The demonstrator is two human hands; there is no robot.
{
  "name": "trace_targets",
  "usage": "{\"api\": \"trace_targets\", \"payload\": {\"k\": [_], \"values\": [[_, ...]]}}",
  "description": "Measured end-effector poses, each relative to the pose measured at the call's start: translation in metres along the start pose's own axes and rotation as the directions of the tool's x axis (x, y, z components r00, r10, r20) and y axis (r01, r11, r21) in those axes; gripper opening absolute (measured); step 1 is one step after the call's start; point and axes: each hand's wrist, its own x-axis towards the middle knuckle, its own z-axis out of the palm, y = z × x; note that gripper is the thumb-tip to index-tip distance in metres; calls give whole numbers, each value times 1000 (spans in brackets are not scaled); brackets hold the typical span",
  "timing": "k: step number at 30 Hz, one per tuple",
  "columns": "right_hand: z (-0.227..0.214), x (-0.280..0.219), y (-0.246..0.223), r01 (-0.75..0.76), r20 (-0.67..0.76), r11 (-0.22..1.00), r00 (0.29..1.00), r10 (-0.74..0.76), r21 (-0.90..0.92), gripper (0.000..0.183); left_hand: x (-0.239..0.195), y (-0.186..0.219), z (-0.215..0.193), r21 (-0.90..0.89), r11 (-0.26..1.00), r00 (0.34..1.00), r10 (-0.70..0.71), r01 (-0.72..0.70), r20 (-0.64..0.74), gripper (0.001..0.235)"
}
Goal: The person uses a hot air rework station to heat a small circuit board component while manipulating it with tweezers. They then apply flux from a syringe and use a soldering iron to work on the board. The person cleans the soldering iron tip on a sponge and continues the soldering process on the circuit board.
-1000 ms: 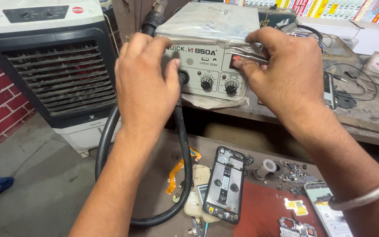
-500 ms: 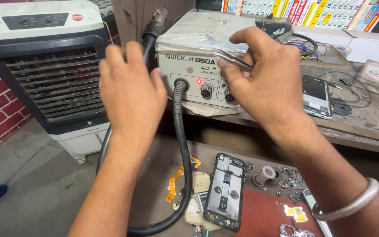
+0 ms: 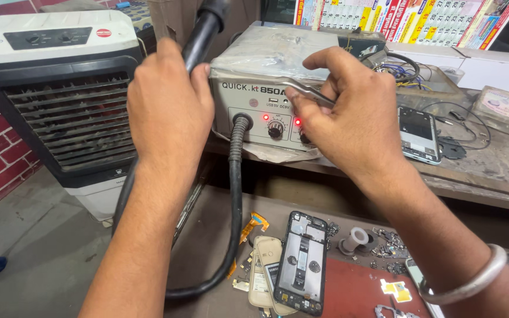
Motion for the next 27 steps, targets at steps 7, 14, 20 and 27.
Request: {"api": "trace_targets", "payload": {"k": [7, 14, 20, 27], "values": [[-55, -29, -11, -146, -99, 977, 982, 162, 157, 17, -22, 34, -51, -106, 982, 987, 160, -158, 15, 29], [-128, -59, -17, -302, -67, 949, 949, 308, 88, 25, -45, 80, -89, -259, 915, 933, 344, -310, 101, 29], [-151, -59, -3, 97, 180, 963, 982, -52, -253, 44, -49, 109, -90, -211, 814, 827, 560, -541, 39, 28], [-150, -67, -2, 250, 396, 940, 907, -145, -230, 53, -53, 131, -77, -188, 709, 718, 696, -680, 26, 23]]}}
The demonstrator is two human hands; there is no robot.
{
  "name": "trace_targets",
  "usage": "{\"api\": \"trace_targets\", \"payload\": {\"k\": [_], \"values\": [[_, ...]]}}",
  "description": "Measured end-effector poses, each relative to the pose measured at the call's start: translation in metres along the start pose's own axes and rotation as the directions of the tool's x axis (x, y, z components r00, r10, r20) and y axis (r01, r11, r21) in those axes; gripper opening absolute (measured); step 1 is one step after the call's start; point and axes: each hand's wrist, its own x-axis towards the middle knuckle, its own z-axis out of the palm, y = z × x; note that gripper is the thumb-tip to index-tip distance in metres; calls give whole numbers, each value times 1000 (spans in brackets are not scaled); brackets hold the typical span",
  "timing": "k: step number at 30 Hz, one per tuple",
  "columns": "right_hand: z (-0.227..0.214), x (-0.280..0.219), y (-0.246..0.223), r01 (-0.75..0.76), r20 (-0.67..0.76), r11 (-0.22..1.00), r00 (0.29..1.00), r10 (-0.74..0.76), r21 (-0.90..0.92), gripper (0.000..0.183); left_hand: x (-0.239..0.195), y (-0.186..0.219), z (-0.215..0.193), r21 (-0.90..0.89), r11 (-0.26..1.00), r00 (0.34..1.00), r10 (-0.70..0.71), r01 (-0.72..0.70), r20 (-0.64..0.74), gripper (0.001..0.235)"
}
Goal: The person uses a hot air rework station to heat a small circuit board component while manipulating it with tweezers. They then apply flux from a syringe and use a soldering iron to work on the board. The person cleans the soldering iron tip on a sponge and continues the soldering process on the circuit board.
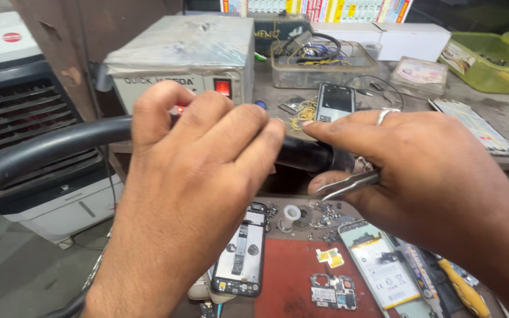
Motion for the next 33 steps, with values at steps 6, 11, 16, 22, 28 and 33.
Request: {"api": "trace_targets", "payload": {"k": [6, 11, 16, 22, 28, 33], "values": [[8, -13, 7, -124, 114, 992, 986, 121, 18, 50, -7, 15, 13, -63, 991, 988, 107, -114, -111, 19], [2, -27, 5, -155, -5, 982, 988, 157, 110, 36, -52, 53, 19, -38, 999, 972, 19, -29, -235, 14], [1, -40, -4, -193, -29, 958, 979, 204, 213, 31, -61, 67, 62, -694, 625, 889, -456, 357, 46, 47], [5, -53, -10, -381, 61, 860, 921, 384, 340, 35, -38, 83, 76, -891, 261, 887, -384, 372, 258, 94], [2, -62, -12, -374, 46, 844, 921, 387, 384, 41, -36, 95, 79, -870, 333, 894, -387, 362, 224, 74], [2, -67, -10, -378, 56, 870, 923, 380, 316, 49, -35, 97, 82, -869, 262, 868, -393, 421, 302, 74]]}}
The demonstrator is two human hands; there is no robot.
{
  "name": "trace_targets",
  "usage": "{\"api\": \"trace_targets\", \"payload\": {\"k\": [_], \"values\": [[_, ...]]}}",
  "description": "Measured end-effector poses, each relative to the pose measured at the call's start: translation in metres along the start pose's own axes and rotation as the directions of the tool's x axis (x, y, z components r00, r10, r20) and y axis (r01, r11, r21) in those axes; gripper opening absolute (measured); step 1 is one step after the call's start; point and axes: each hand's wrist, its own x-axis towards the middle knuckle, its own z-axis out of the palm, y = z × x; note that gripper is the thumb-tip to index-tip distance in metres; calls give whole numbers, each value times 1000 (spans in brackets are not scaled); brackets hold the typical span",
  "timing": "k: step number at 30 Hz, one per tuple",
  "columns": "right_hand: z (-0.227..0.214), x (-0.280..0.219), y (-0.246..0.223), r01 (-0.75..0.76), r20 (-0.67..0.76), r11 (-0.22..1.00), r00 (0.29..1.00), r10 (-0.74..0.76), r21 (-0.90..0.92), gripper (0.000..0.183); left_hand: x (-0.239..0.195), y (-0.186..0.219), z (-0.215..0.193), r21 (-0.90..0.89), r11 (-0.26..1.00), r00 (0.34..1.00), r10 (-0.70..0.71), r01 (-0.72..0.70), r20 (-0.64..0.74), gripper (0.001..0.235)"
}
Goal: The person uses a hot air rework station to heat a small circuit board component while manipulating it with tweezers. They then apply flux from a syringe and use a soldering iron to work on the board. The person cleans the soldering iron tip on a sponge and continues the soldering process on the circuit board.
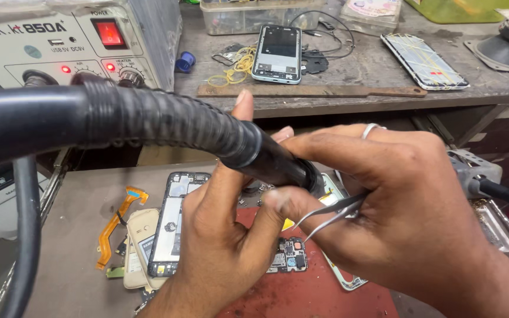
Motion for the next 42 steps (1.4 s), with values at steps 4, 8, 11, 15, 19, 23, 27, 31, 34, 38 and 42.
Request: {"api": "trace_targets", "payload": {"k": [4, 8, 11, 15, 19, 23, 27, 31, 34, 38, 42], "values": [[-9, -14, 14, -54, -3, 987, 998, 55, 152, 63, 0, 2, -3, 20, 999, 999, 41, -40, -10, 74], [-19, -43, 43, -371, 78, 874, 927, 366, 312, 88, -3, -3, -15, -21, 998, 998, -57, 57, -12, 80], [-8, -70, 67, -501, 42, 738, 838, 544, 451, 56, -7, -11, -19, 52, 999, 1000, 2, -1, -23, 78], [14, -114, 88, -523, 0, 680, 793, 609, 514, 31, -19, -20, -25, 2, 996, 996, -94, 93, 12, 80], [33, -142, 94, -478, -80, 783, 832, 549, 399, 32, -24, -24, -25, 17, 993, 993, -119, 119, 7, 81], [51, -158, 87, -525, -282, 804, 756, 591, 279, 20, -24, -22, -26, -36, 983, 983, -182, 182, -2, 83], [50, -171, 92, -673, -243, 700, 656, 714, 240, 24, -23, -22, -24, -47, 981, 983, -186, 186, -3, 83], [57, -185, 99, -654, -251, 734, 691, 678, 182, 26, -23, -22, -22, -50, 973, 975, -224, 223, -3, 83], [60, -191, 98, -660, -238, 739, 702, 672, 139, 24, -24, -24, -21, -65, 971, 973, -231, 231, -1, 83], [59, -190, 98, -588, -205, 807, 784, 586, 58, 22, -25, -25, -19, -94, 965, 969, -246, 244, -6, 82], [67, -183, 81, -703, -252, 707, 672, 696, 77, 20, -25, -25, -20, -22, 975, 976, -219, 219, 5, 80]]}}
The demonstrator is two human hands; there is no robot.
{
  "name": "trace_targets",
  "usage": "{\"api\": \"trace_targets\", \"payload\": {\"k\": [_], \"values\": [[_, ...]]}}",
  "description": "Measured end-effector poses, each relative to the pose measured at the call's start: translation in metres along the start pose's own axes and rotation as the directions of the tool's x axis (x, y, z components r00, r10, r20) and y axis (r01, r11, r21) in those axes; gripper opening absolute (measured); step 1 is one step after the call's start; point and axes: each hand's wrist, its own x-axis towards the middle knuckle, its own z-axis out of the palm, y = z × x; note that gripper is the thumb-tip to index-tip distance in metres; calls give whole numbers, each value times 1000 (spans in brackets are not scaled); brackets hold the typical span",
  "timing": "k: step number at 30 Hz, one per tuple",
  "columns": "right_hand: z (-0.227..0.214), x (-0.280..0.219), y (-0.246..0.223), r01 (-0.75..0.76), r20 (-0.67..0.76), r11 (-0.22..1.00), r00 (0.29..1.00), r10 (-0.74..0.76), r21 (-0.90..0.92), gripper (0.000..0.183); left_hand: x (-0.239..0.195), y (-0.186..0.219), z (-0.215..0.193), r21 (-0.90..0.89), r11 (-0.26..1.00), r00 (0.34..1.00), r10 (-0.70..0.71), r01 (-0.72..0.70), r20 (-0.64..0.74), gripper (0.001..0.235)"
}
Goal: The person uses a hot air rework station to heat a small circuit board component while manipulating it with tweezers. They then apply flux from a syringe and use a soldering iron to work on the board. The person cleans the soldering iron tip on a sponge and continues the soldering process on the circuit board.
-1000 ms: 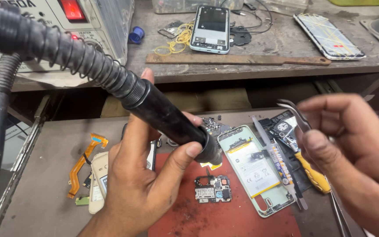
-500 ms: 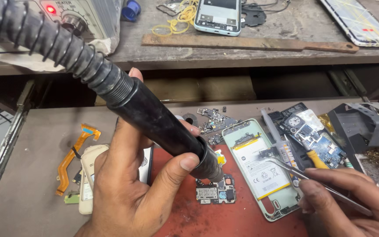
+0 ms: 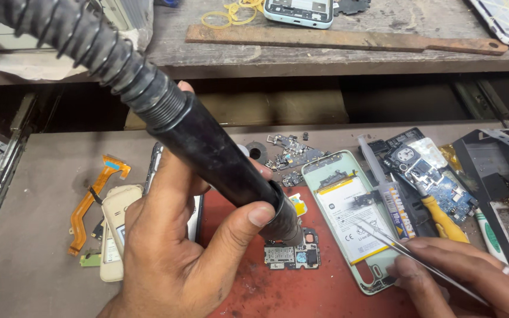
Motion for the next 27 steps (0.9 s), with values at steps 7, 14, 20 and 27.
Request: {"api": "trace_targets", "payload": {"k": [7, 14, 20, 27], "values": [[0, 9, -27, 22, 7, 982, 1000, -21, -185, 31, 1, 0, 0, 36, 999, 999, 36, -36, 9, 76], [6, 5, -24, 45, -90, 980, 994, -63, -194, 24, 0, -5, -1, 30, 999, 999, 17, -18, 35, 60], [0, 3, -30, 26, -65, 956, 997, -46, -293, 21, -2, -4, 1, 36, 998, 999, 50, -50, -2, 65], [1, 5, -40, 51, -39, 973, 997, -61, -227, 21, -1, -3, 2, 27, 999, 999, 35, -35, 1, 63]]}}
